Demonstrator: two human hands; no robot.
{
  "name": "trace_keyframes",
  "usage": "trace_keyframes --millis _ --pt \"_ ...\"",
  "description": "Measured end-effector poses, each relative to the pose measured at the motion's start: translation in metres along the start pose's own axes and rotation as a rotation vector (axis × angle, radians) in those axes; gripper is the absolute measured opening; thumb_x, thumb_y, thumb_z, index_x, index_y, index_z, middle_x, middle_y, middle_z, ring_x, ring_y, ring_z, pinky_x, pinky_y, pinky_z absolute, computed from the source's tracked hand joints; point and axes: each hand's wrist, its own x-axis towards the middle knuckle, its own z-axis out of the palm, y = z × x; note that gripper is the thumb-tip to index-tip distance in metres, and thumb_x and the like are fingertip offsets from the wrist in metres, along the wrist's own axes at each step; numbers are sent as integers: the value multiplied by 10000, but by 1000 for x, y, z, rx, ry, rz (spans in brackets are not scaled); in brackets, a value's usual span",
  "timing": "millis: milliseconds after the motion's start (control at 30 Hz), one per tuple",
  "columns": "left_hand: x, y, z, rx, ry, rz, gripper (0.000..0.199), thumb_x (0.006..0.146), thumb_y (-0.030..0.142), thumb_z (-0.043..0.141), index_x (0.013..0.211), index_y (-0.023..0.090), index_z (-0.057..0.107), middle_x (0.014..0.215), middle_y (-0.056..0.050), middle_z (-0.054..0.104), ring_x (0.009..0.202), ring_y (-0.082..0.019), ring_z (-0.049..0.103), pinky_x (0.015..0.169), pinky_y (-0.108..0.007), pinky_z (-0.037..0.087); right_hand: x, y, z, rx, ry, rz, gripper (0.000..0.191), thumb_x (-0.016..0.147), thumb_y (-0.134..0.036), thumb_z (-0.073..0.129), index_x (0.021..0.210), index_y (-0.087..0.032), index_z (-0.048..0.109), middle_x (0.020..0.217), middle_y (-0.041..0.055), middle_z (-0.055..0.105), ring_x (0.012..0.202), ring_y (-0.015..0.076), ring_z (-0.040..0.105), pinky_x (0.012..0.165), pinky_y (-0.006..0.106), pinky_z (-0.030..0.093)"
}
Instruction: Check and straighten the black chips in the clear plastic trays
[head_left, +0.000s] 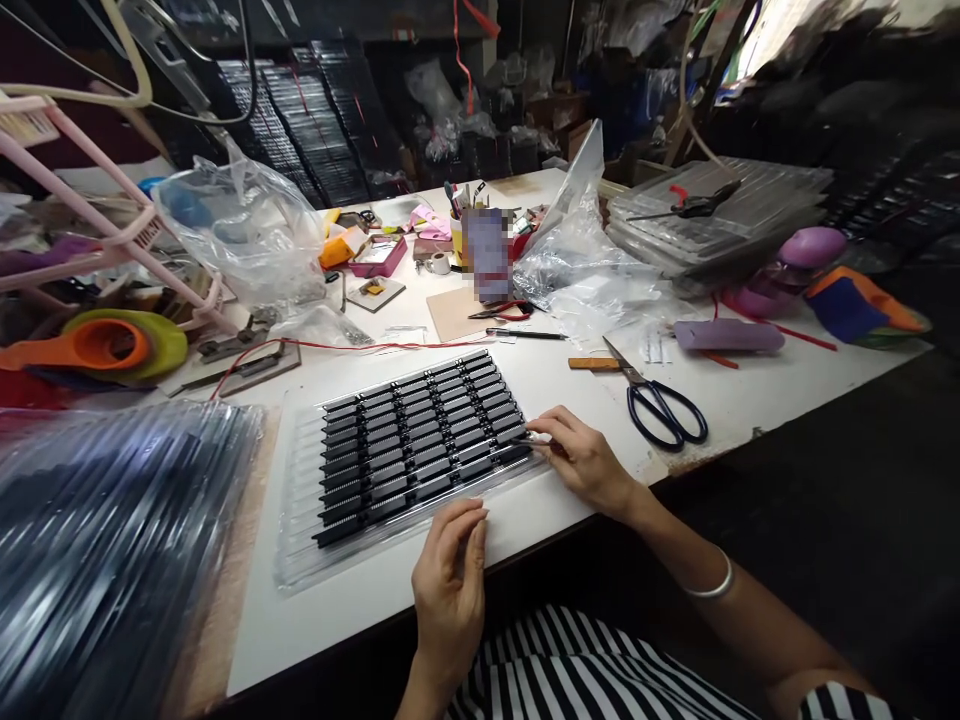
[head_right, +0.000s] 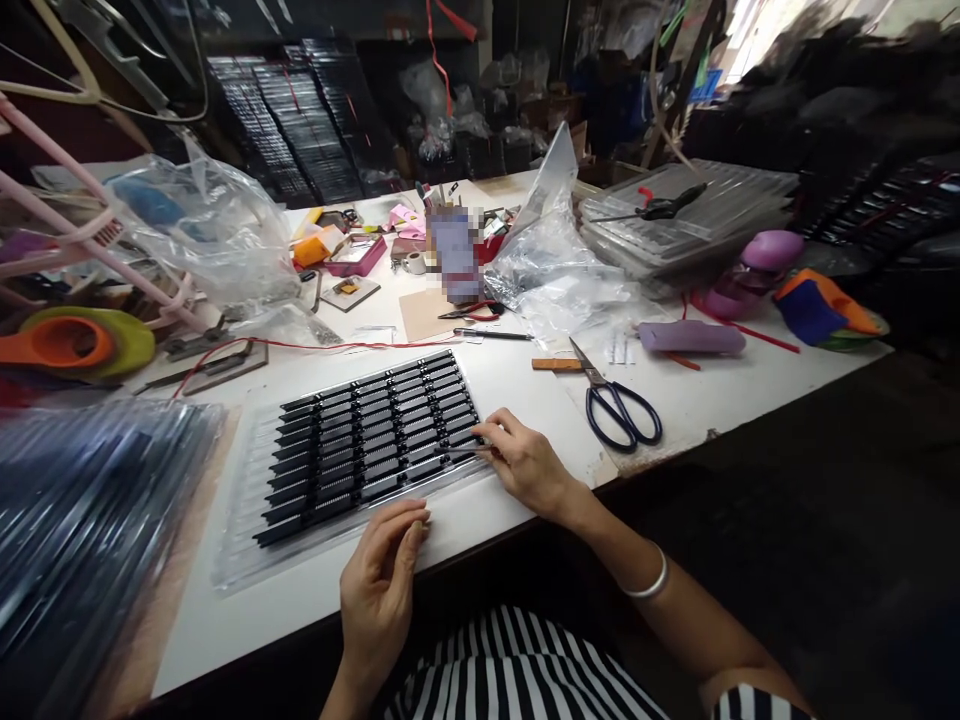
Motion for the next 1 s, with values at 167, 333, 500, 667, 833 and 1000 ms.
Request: trace_keyframes --millis 167,333,500,667,833,1000 --pt "-1 0 -1 35 -12 23 194 854 147 532 997 227 637 1044 -52 629 1017 -196 589 899 -353 470 -7 1 0 13 171 86 157 883 -120 486 1002 -178 570 869 55 569 763 157 579 664 278 501" --pt "1 -3 0 70 -19 76 212 854 114 522 998 235 619 1035 -37 627 1007 -170 593 903 -319 472 4 14 -1 -59 42 94 111 883 -139 499 961 -166 574 851 53 580 736 148 564 651 271 473" --pt "2 -4 0 92 -9 112 207 854 98 517 979 230 615 1020 -34 631 989 -157 602 894 -294 480 75 48 5 -154 -85 94 72 878 -176 542 838 -162 600 821 44 604 702 134 560 651 264 454" --pt "3 -5 1 98 37 173 215 841 79 522 967 226 617 991 -34 644 957 -152 620 857 -269 502 151 69 21 -244 -172 124 128 894 -228 548 949 -135 616 988 68 620 880 170 597 783 344 495" --pt "3 -9 7 58 60 200 215 838 73 520 969 212 617 981 -44 647 940 -155 625 839 -273 514 168 75 31 -272 -297 124 290 903 -332 547 1137 -161 567 1128 76 597 938 184 608 798 387 526" --pt "-1 -13 11 -23 56 128 182 839 113 539 950 209 647 982 -58 650 946 -177 622 846 -301 508 168 61 12 -279 -262 68 125 890 -217 558 944 -116 609 932 55 625 839 162 603 749 342 508"
